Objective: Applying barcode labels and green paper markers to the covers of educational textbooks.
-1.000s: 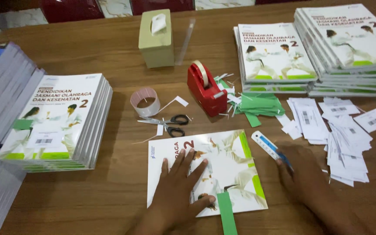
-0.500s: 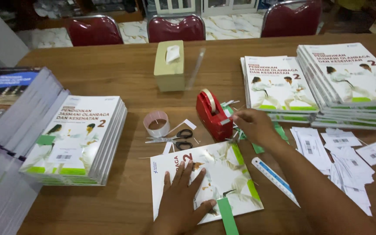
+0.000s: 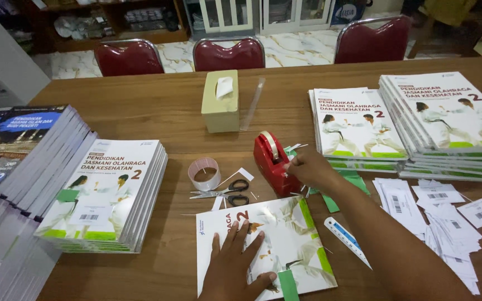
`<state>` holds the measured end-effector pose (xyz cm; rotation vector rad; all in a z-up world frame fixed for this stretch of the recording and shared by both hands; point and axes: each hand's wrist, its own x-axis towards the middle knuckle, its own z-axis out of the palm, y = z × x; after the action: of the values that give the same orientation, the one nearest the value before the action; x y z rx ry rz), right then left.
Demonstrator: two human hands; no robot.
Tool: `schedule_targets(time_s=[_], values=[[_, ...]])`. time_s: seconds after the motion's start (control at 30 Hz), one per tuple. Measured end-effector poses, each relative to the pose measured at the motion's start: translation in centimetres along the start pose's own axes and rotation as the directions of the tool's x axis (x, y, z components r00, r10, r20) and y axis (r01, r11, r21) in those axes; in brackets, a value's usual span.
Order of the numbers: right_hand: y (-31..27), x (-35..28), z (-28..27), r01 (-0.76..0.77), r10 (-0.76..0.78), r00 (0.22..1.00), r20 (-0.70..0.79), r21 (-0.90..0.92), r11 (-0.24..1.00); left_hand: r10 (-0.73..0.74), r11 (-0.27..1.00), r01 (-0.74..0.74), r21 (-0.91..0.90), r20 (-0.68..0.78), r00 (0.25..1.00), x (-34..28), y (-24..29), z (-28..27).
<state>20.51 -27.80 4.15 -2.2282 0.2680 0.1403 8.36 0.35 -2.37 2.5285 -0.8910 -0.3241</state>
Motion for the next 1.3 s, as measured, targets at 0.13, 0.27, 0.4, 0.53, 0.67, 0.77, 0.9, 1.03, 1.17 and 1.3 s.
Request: schedule_targets(time_s=[0.13,0.27,0.4,0.53,0.67,0.77,0.9,1.03,1.17,1.3], values=[[-0.3,-0.9,-0.3,-0.057,0.057,0.997,-0.047,0.012,0.998,-0.05,0.999,0.049,0.023,0.041,0.998,0.2,0.3,0.0],[0.7,-2.4,-1.2,0.039,-0.028,0.997,-0.067,0.176,0.984,-0.069,0.996,0.067,0.055,0.045,0.997,0.2,0.9,-0.4],[2.2,-4.7,-1.8,-0.049,0.043,0.998,0.035,0.178,0.983,-0.125,0.988,0.11,0.108,0.148,0.981,0.5,1.0,-0.9],[2.5,-7.9,-1.6,-0.127,0.113,0.992,0.058,0.445,0.886,-0.063,0.986,0.048,0.159,0.093,0.994,2.2,0.2,-2.3],[3.5,-8.9,-1.0,-0.158,0.164,0.986,0.036,0.524,0.837,0.26,0.963,-0.241,0.119,-0.191,0.947,5.6,1.1,-6.5],[5.7,-8.4,0.5,-0.145,0.185,0.983,-0.017,0.549,0.823,0.309,0.951,-0.298,0.085,-0.179,0.934,9.6,1.8,-9.3],[7.8,-7.4,2.0,-0.084,0.15,0.985,-0.081,0.538,0.839,0.367,0.907,-0.345,0.241,-0.053,0.929,17.8,1.2,-9.3],[9.0,-7.0,2.9,-0.066,0.161,0.977,-0.137,0.528,0.847,0.526,0.839,-0.508,0.196,-0.048,0.849,23.0,1.8,-8.5],[8.6,-6.9,2.7,-0.059,0.15,0.982,-0.119,0.56,0.827,0.384,0.834,-0.436,0.338,0.212,0.899,25.1,2.9,-7.8],[5.7,-8.6,0.7,-0.097,0.162,0.986,-0.025,0.705,0.703,0.239,0.826,-0.374,0.422,0.339,0.91,26.1,3.0,-7.4]])
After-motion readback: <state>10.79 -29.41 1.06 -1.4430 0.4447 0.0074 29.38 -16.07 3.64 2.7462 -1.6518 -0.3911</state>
